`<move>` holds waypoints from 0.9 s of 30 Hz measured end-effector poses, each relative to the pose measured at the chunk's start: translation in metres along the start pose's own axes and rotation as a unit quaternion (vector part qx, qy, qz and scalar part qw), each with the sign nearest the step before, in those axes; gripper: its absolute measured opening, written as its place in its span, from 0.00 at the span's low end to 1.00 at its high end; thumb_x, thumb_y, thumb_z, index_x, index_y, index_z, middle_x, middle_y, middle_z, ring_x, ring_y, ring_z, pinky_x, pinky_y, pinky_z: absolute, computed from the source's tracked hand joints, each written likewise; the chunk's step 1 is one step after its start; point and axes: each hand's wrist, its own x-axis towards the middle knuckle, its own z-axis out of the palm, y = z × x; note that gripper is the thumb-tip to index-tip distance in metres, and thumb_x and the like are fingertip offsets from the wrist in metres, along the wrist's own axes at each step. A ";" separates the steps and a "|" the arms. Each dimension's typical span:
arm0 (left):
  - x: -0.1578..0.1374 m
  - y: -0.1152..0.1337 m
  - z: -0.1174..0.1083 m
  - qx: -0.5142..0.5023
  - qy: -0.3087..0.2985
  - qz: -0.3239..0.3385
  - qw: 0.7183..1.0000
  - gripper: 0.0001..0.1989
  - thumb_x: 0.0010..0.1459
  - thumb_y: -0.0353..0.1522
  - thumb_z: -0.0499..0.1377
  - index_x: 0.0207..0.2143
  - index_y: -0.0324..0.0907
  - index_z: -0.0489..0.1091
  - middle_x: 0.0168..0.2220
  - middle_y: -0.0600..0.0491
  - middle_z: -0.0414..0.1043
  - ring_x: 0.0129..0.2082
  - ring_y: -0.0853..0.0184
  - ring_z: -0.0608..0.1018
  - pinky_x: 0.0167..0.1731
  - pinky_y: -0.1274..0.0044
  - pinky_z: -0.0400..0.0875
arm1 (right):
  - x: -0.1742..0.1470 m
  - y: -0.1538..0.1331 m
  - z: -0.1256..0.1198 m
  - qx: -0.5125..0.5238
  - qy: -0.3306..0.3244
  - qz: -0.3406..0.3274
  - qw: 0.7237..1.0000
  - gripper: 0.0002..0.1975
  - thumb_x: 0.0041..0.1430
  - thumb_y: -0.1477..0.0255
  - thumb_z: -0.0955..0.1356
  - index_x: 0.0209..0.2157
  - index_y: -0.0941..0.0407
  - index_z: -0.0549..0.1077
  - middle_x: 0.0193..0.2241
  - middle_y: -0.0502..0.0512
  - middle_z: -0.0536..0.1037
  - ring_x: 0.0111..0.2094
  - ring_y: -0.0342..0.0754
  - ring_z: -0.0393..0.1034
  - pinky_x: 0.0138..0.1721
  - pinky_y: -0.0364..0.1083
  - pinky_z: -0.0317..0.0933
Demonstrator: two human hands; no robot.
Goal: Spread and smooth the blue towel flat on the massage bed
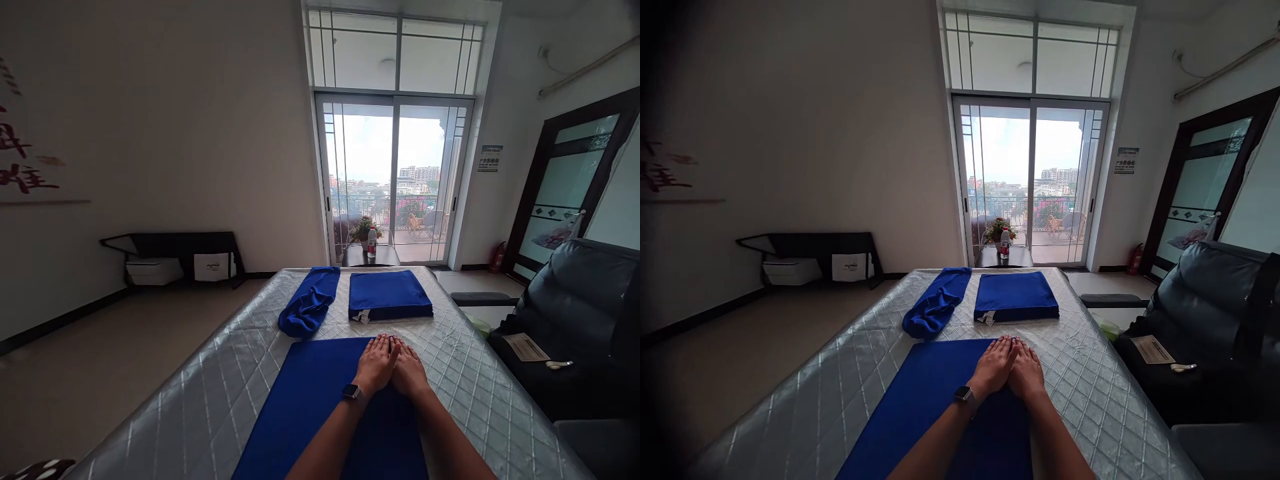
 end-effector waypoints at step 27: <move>-0.003 -0.008 0.008 0.024 0.031 -0.019 0.999 0.32 0.70 0.45 0.34 0.67 0.39 0.53 0.67 0.44 0.57 0.68 0.59 0.55 0.66 0.61 0.53 | 0.003 0.001 0.002 0.015 0.010 0.019 1.000 0.31 0.67 0.68 0.51 0.69 0.59 0.47 0.70 0.53 0.47 0.69 0.45 0.40 0.67 0.47 0.34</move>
